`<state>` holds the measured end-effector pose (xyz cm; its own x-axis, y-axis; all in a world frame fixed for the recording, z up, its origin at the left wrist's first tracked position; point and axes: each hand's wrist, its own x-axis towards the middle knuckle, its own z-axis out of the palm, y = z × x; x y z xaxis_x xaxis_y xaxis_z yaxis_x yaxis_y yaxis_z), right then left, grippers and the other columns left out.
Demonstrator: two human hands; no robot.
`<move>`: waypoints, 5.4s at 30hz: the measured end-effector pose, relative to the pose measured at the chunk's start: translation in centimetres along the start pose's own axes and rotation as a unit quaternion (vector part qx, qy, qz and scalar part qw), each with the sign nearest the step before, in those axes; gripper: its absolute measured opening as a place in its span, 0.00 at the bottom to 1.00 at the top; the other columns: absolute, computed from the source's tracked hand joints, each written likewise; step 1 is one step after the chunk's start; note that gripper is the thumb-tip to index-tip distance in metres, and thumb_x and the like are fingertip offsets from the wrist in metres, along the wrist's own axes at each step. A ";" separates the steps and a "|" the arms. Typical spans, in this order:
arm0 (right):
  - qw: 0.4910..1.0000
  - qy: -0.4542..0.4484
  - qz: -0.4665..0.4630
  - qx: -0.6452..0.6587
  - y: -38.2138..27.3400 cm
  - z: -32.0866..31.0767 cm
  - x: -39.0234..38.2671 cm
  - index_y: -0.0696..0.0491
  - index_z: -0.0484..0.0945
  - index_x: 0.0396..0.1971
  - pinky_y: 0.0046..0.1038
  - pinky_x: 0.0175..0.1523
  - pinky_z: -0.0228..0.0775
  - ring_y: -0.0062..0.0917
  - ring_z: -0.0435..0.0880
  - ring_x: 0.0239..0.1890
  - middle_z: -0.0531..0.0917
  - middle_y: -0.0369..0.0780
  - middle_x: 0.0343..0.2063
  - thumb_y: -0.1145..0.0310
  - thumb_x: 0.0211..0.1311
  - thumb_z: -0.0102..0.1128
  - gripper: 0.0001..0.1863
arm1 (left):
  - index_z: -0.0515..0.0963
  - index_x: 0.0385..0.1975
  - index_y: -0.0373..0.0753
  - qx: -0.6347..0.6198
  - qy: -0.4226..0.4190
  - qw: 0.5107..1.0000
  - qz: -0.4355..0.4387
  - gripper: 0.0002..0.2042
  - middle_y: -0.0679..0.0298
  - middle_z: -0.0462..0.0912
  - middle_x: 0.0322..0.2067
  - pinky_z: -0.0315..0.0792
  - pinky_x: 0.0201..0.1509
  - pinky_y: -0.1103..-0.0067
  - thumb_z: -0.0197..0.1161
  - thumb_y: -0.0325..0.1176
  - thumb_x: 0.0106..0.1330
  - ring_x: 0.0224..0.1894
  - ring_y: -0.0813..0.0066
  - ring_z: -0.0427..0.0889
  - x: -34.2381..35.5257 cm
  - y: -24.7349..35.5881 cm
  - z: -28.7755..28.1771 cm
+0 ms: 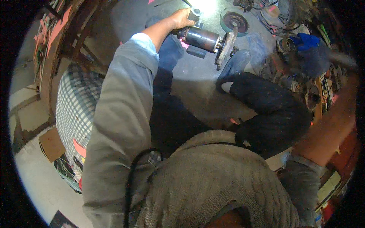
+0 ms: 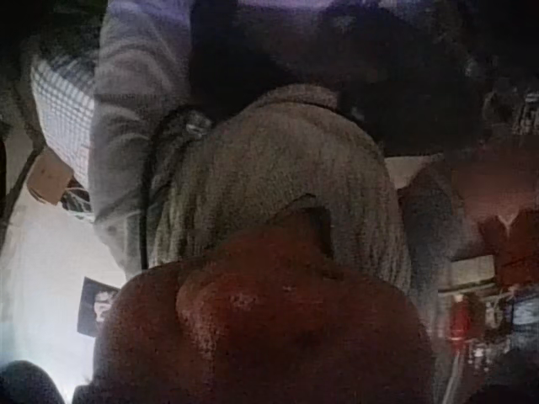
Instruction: The person sits on the floor and uses a hammer and a wrench to disassemble a cylindrical mechanical part. They remove a ring and a smaller component, then place the parts on the floor.
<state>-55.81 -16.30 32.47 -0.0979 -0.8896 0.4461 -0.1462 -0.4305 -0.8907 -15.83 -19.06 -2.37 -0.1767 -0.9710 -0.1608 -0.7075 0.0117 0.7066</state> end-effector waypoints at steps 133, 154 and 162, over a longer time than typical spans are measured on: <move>0.714 -0.370 0.466 0.369 11.2 -6.1 -8.4 0.59 0.74 0.44 0.21 0.28 0.69 0.15 0.73 0.22 0.74 0.31 0.23 0.58 0.69 0.66 0.19 | 0.78 0.47 0.35 -0.055 0.489 0.870 0.034 0.18 0.60 0.85 0.38 0.79 0.47 0.70 0.72 0.26 0.56 0.41 0.69 0.84 -14.0 21.1 -8.8; 0.750 -0.174 0.637 0.038 23.0 -10.6 -11.7 0.56 0.76 0.40 0.24 0.23 0.67 0.22 0.75 0.22 0.80 0.38 0.29 0.65 0.68 0.63 0.10 | 0.79 0.54 0.29 0.136 0.104 0.916 -0.362 0.35 0.41 0.84 0.50 0.79 0.57 0.64 0.78 0.47 0.50 0.52 0.48 0.86 -18.7 -1.0 -2.0; 0.679 -0.183 0.703 -0.106 27.9 -10.7 -11.9 0.55 0.79 0.39 0.28 0.19 0.72 0.28 0.79 0.15 0.82 0.41 0.25 0.59 0.69 0.61 0.13 | 0.82 0.48 0.33 0.098 -0.028 0.886 -0.452 0.28 0.44 0.85 0.49 0.78 0.58 0.64 0.78 0.43 0.49 0.54 0.49 0.84 -21.7 -11.0 8.7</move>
<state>-69.30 -16.09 3.29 -0.0426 -0.3935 -0.9183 -0.3034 0.8808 -0.3634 -10.13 3.94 -12.64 0.4925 -0.5918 -0.6381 -0.6823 -0.7177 0.1390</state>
